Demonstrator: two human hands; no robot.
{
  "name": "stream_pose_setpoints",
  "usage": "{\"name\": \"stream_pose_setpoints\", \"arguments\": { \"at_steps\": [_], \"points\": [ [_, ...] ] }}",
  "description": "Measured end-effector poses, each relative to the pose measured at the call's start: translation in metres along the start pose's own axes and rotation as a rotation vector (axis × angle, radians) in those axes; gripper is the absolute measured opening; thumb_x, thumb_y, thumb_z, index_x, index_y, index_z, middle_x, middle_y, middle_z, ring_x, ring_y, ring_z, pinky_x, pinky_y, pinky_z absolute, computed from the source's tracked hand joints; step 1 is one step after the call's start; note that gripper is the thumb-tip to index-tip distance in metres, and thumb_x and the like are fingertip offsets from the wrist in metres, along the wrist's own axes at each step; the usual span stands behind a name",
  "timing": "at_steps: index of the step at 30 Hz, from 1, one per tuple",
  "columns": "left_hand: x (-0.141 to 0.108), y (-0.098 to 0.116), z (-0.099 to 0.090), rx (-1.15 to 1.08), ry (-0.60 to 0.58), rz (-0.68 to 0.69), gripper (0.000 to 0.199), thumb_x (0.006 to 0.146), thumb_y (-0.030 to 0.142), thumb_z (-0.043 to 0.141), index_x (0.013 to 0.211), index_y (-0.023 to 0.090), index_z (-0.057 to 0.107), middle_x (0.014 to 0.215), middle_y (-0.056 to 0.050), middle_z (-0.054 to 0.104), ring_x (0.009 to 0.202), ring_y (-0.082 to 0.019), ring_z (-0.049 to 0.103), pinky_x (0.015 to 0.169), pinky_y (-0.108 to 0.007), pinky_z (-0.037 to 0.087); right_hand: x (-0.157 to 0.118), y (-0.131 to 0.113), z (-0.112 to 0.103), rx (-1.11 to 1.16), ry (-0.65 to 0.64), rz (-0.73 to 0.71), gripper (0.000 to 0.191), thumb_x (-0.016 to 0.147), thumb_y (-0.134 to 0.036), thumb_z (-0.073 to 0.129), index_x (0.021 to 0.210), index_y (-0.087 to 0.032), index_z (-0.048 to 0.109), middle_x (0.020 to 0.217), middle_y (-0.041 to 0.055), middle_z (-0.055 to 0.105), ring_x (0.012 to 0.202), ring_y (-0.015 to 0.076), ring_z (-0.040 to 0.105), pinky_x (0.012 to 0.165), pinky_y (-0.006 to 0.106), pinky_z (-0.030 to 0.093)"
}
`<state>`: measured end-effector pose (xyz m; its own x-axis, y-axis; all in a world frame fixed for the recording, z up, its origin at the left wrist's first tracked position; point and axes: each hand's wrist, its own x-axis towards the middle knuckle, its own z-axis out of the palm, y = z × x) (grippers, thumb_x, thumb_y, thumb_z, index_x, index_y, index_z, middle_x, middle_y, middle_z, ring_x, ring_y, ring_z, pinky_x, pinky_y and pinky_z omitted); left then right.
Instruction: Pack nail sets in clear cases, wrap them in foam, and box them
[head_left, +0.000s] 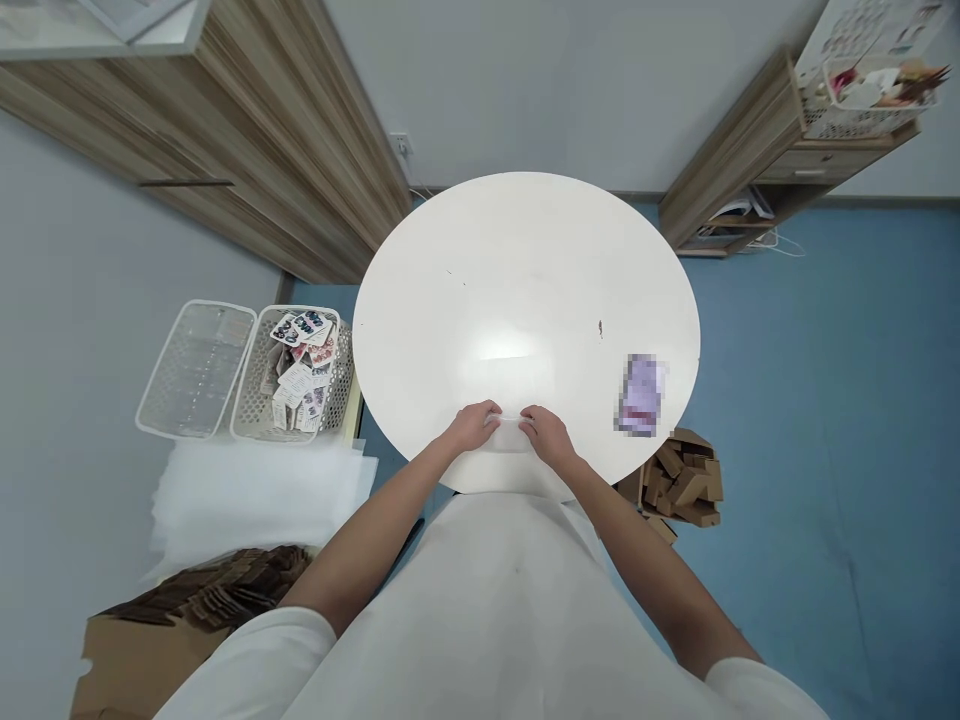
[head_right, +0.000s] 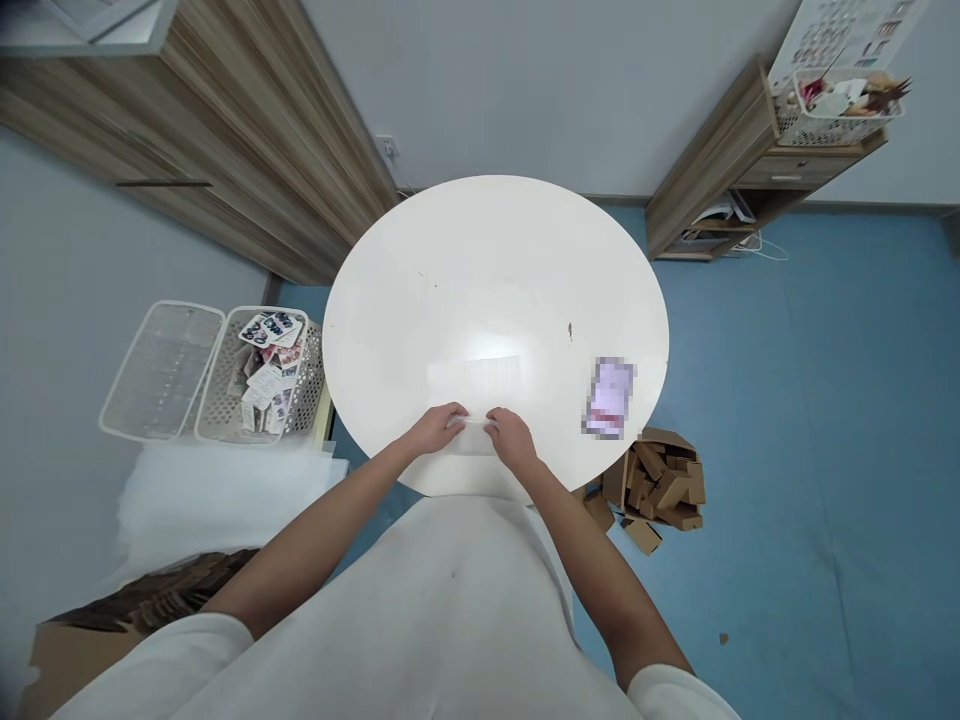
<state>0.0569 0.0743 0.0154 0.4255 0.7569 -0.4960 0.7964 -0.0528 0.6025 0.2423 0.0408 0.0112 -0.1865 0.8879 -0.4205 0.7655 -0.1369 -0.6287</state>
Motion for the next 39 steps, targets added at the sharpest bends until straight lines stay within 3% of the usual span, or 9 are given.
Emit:
{"name": "stream_pose_setpoints", "arguments": {
  "at_steps": [5, 11, 16, 20, 23, 27, 33, 36, 39],
  "points": [
    [0.001, -0.004, 0.001, 0.096, -0.082, -0.118, 0.024, 0.081, 0.029, 0.039, 0.1, 0.023, 0.053, 0.104, 0.0, 0.061, 0.092, -0.016, 0.055, 0.075, -0.028, 0.043, 0.012, 0.003, 0.007, 0.008, -0.073, -0.012, 0.018, 0.084, -0.023, 0.04, 0.094, -0.021, 0.055, 0.094, 0.0026, 0.06, 0.087, 0.015, 0.053, 0.07, 0.026, 0.04],
    [-0.005, 0.002, 0.007, 0.216, -0.01, -0.186, 0.023, 0.08, 0.024, 0.04, 0.096, 0.022, 0.056, 0.105, -0.007, 0.055, 0.102, -0.026, 0.047, 0.082, -0.044, 0.035, 0.018, 0.002, 0.014, -0.071, -0.064, -0.032, 0.017, 0.084, -0.024, 0.043, 0.093, -0.021, 0.057, 0.097, 0.0033, 0.058, 0.09, 0.0153, 0.051, 0.078, 0.029, 0.037],
    [-0.015, 0.004, 0.013, 0.408, 0.08, -0.078, 0.022, 0.081, 0.024, 0.042, 0.094, 0.023, 0.059, 0.103, -0.008, 0.054, 0.098, -0.024, 0.046, 0.081, -0.04, 0.033, 0.015, -0.001, 0.019, -0.154, -0.013, -0.022, 0.017, 0.083, -0.023, 0.045, 0.092, -0.022, 0.06, 0.099, 0.0047, 0.054, 0.092, 0.0168, 0.048, 0.08, 0.031, 0.033],
    [-0.024, 0.009, 0.019, 0.499, 0.236, 0.036, 0.035, 0.079, 0.02, 0.043, 0.114, 0.023, 0.048, 0.12, -0.009, 0.047, 0.108, -0.025, 0.04, 0.086, -0.04, 0.029, 0.015, -0.004, 0.019, -0.231, 0.051, -0.03, 0.017, 0.083, -0.025, 0.047, 0.088, -0.025, 0.063, 0.098, 0.0042, 0.054, 0.094, 0.0183, 0.046, 0.085, 0.036, 0.027],
    [-0.028, 0.011, 0.027, 0.486, 0.188, 0.166, 0.047, 0.077, 0.031, 0.048, 0.123, 0.021, 0.039, 0.121, -0.01, 0.046, 0.112, -0.026, 0.038, 0.092, -0.041, 0.024, 0.017, -0.007, 0.019, -0.304, 0.063, -0.018, 0.017, 0.083, -0.027, 0.047, 0.085, -0.026, 0.064, 0.098, 0.0041, 0.055, 0.096, 0.019, 0.046, 0.086, 0.038, 0.024],
    [-0.033, 0.009, 0.04, 0.518, 0.108, 0.197, 0.077, 0.061, 0.044, 0.064, 0.126, 0.017, 0.033, 0.119, -0.013, 0.045, 0.109, -0.03, 0.039, 0.096, -0.045, 0.02, 0.012, -0.011, 0.022, -0.348, 0.057, -0.006, 0.022, 0.085, -0.026, 0.042, 0.089, -0.025, 0.063, 0.096, 0.0041, 0.058, 0.094, 0.0185, 0.048, 0.085, 0.038, 0.024],
    [-0.044, -0.001, 0.045, 0.541, 0.088, 0.223, 0.063, 0.061, 0.029, 0.062, 0.118, 0.017, 0.038, 0.11, -0.011, 0.049, 0.102, -0.027, 0.044, 0.095, -0.043, 0.022, -0.026, -0.012, 0.031, -0.429, 0.08, -0.059, 0.033, 0.082, -0.031, 0.045, 0.114, -0.024, 0.052, 0.113, 0.0086, 0.055, 0.104, 0.0221, 0.046, 0.09, 0.041, 0.023],
    [-0.049, -0.006, 0.041, 0.532, 0.082, 0.261, 0.06, 0.06, 0.026, 0.062, 0.115, 0.017, 0.041, 0.11, -0.011, 0.049, 0.103, -0.027, 0.044, 0.094, -0.043, 0.023, -0.045, -0.013, 0.038, -0.527, 0.127, -0.213, 0.057, 0.079, -0.044, 0.048, 0.129, -0.019, 0.035, 0.133, 0.014, 0.039, 0.122, 0.0277, 0.03, 0.096, 0.045, 0.016],
    [-0.052, -0.01, 0.037, 0.531, 0.086, 0.289, 0.06, 0.06, 0.026, 0.062, 0.116, 0.017, 0.041, 0.112, -0.012, 0.049, 0.106, -0.027, 0.042, 0.095, -0.043, 0.023, -0.054, -0.016, 0.047, -0.56, 0.049, -0.348, 0.067, 0.073, -0.048, 0.054, 0.129, -0.017, 0.033, 0.134, 0.0142, 0.038, 0.123, 0.0279, 0.029, 0.098, 0.045, 0.016]
  ]
}}
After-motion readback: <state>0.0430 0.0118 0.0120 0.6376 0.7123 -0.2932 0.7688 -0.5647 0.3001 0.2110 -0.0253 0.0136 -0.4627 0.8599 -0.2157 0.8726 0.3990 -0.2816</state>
